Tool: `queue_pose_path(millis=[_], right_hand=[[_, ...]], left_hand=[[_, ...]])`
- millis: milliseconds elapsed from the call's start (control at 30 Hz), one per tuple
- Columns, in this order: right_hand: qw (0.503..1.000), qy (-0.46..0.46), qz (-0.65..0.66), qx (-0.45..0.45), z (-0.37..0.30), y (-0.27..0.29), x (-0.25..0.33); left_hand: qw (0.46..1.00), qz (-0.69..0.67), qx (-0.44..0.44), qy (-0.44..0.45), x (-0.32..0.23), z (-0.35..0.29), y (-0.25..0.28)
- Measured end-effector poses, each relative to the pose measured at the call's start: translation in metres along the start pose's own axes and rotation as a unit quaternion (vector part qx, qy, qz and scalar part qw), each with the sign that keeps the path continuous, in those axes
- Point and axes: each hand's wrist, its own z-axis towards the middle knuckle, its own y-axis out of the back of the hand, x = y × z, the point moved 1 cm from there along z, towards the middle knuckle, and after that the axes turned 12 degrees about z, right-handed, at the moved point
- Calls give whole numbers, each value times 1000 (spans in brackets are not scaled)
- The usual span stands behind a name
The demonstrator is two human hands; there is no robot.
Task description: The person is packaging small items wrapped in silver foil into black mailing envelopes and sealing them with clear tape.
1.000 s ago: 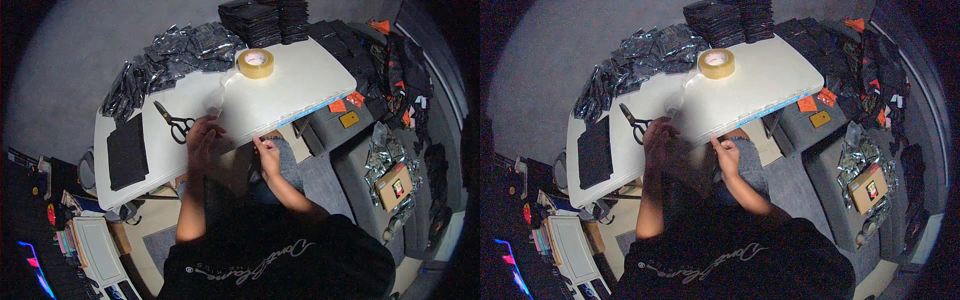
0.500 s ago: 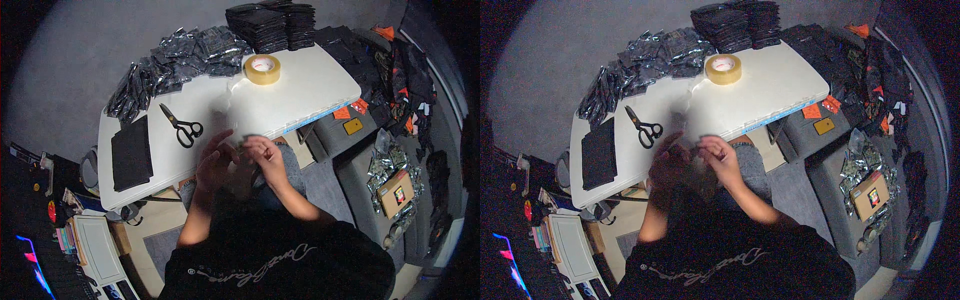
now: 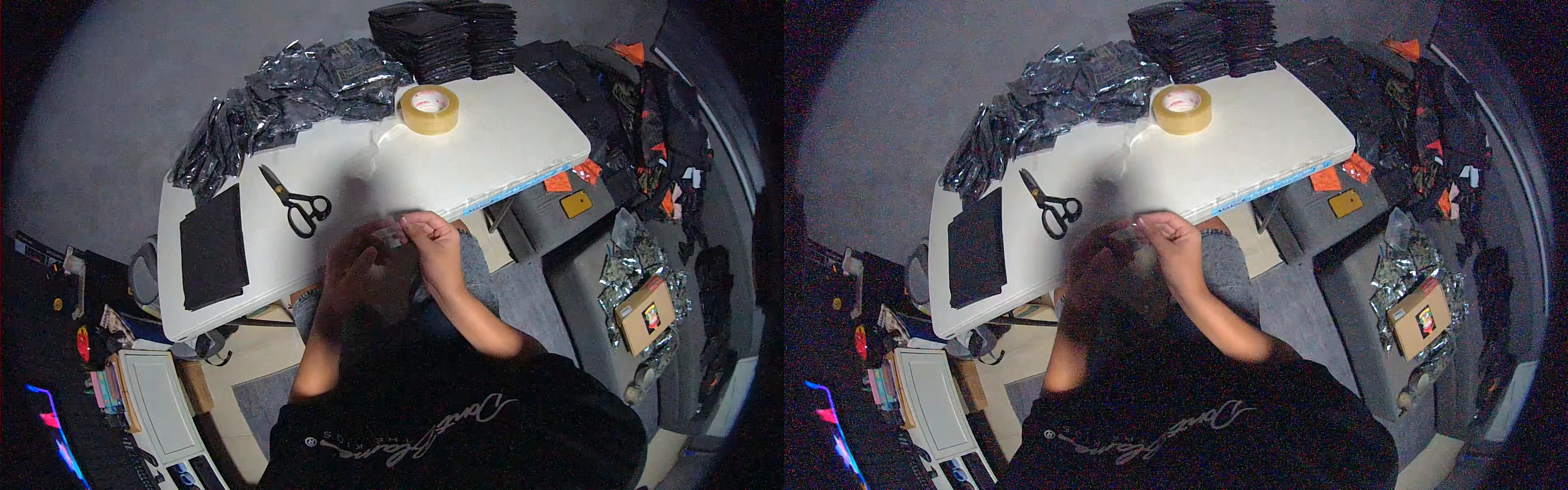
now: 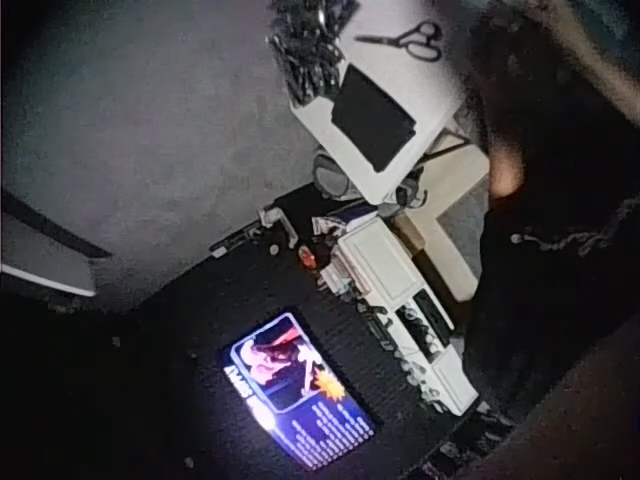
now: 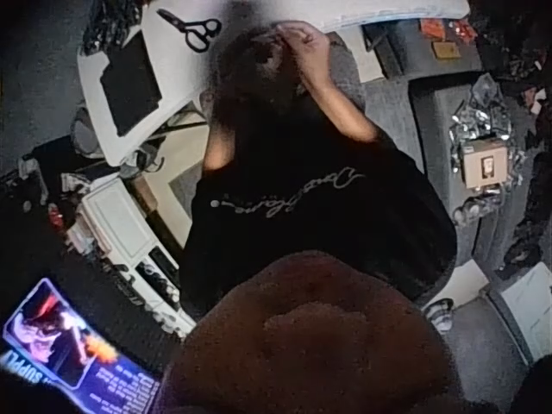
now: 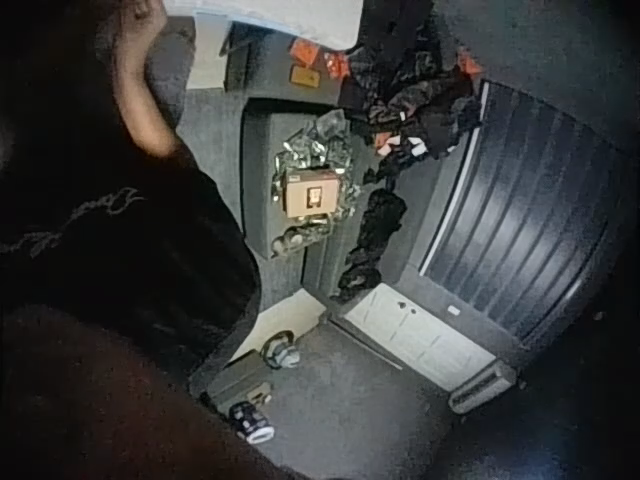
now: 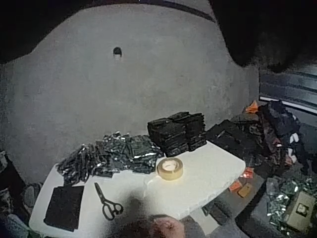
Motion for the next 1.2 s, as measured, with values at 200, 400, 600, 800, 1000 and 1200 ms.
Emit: queue_pose_path(millis=[200,400,600,800,1000,1200], right_hand=[[994,46,-46,-90,-34,27,-31],[992,7,19,-125,-36,42,-58],[992,14,30,-119,-36,43,-63],[990,6,33,-137,-35,47,-68],[991,37,48,-118,-35,51,-66],[990,-3,61,-128,-32,50,-70]], left_hand=[[916,371,-133,-75,-25,18,14],[922,353,-143,-65,-8,33,33],[915,394,-47,-72,-15,33,1],[906,409,-80,-68,-5,41,-2],[888,434,-70,-134,-15,42,-12],[886,444,-40,-128,-18,41,-8]])
